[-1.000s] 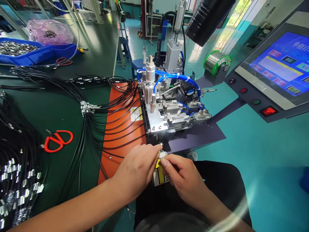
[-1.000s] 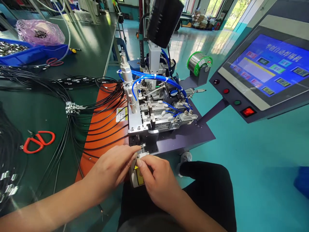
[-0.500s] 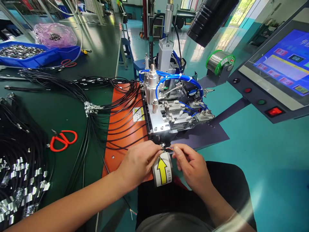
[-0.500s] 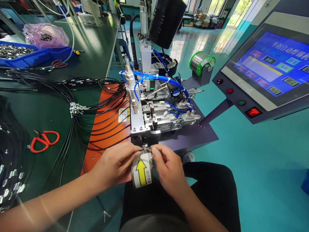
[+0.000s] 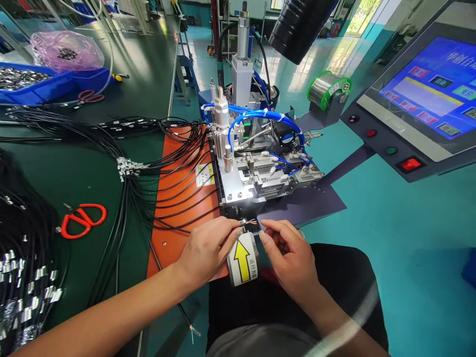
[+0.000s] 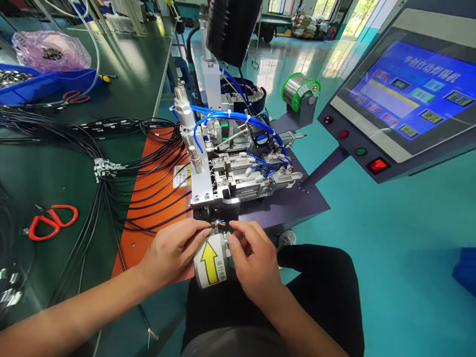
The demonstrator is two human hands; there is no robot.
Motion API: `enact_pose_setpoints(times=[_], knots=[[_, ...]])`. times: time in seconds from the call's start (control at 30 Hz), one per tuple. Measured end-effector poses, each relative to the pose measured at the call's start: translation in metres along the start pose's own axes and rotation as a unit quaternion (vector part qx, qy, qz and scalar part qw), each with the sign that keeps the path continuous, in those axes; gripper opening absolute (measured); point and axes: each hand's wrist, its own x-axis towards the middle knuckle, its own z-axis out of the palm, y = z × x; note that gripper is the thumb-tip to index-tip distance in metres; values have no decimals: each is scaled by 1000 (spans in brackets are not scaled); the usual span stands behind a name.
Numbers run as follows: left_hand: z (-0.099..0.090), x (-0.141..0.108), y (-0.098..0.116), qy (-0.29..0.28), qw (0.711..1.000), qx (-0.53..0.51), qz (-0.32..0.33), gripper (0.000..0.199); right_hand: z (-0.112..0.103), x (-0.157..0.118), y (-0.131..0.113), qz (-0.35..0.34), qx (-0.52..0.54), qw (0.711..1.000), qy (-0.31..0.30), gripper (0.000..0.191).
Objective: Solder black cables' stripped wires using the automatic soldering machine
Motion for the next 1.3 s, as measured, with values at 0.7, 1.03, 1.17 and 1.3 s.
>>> enact_pose_setpoints(times=[0.7, 1.03, 1.17, 1.3], knots=[[2, -3, 0, -6, 1000, 7, -6, 17, 7, 3, 1, -11, 12, 1000, -21, 18], [3, -3, -2, -8, 1000, 19, 17, 17, 11, 6, -4, -9, 6, 1000, -11, 14], [2, -3, -1, -4, 999, 30, 25, 17, 11, 10, -6, -24, -14, 1000, 8, 12], [3, -4, -1, -1, 1000, 22, 9, 15, 8, 12, -5, -28, -22, 999, 11, 13]])
